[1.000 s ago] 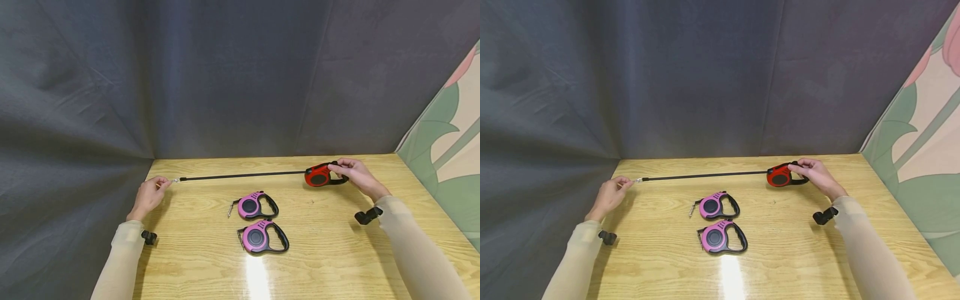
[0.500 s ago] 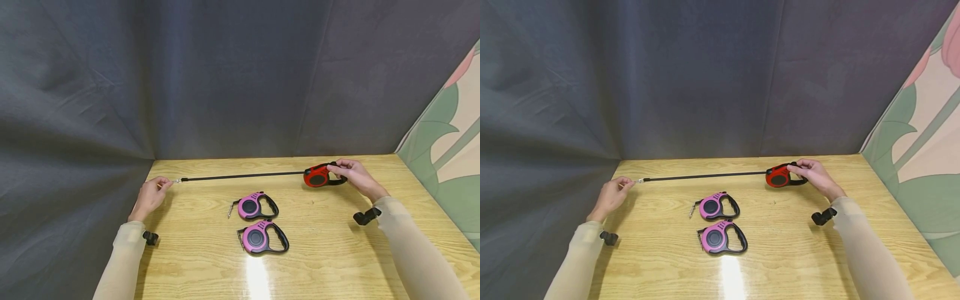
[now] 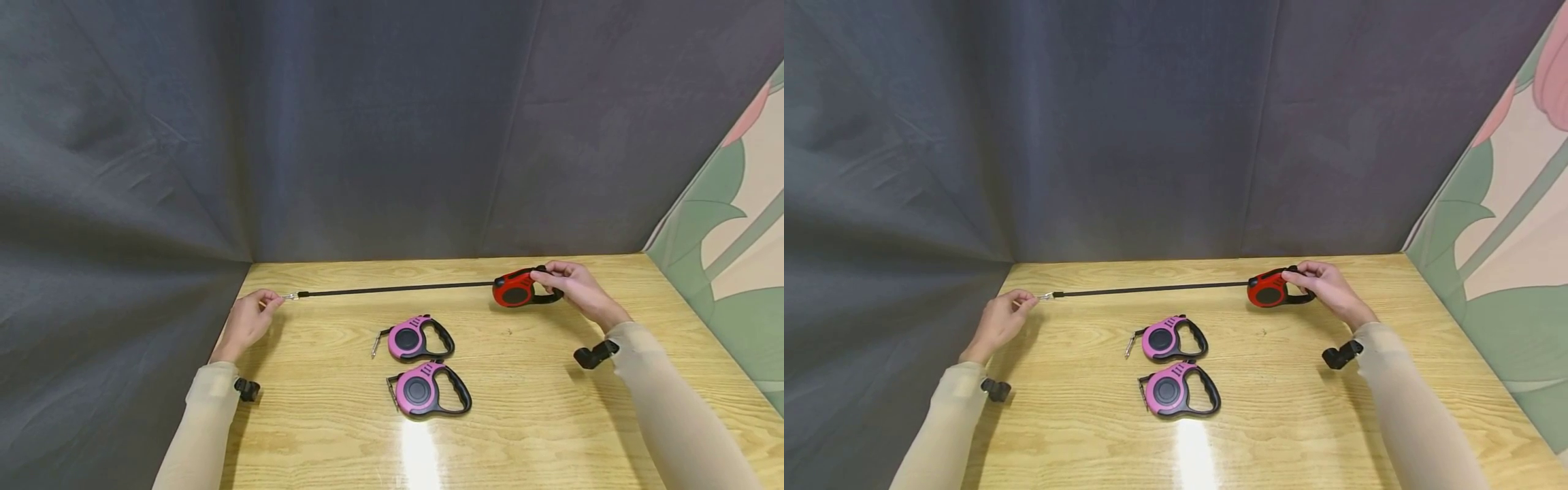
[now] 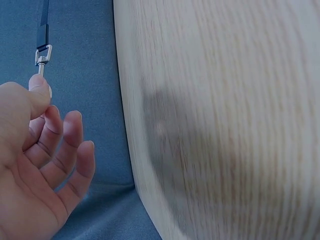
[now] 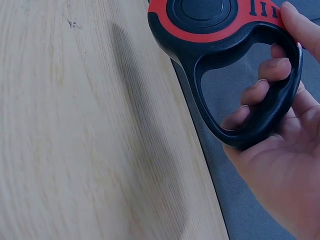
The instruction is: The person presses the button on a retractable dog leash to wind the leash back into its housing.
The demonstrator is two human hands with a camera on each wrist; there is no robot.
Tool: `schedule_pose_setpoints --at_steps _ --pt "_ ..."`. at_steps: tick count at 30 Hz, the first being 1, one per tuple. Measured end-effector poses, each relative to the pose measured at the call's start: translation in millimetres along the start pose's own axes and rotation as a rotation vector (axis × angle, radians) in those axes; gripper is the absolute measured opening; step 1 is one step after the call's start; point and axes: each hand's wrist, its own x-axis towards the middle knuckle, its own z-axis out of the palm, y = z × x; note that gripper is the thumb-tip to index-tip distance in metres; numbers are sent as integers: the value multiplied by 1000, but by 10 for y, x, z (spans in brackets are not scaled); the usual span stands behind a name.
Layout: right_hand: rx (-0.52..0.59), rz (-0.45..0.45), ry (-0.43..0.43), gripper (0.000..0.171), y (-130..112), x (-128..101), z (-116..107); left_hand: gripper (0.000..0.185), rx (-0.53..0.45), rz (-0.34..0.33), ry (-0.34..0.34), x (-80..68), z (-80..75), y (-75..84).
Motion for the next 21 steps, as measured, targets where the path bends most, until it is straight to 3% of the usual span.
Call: schedule_pose_setpoints --at_steps 9,21 --pt "-3 0 -8 21 -21 9 33 24 2 25 22 6 24 -3" --pt "-16 -9 -17 20 41 55 87 25 -13 13 1 22 35 3"
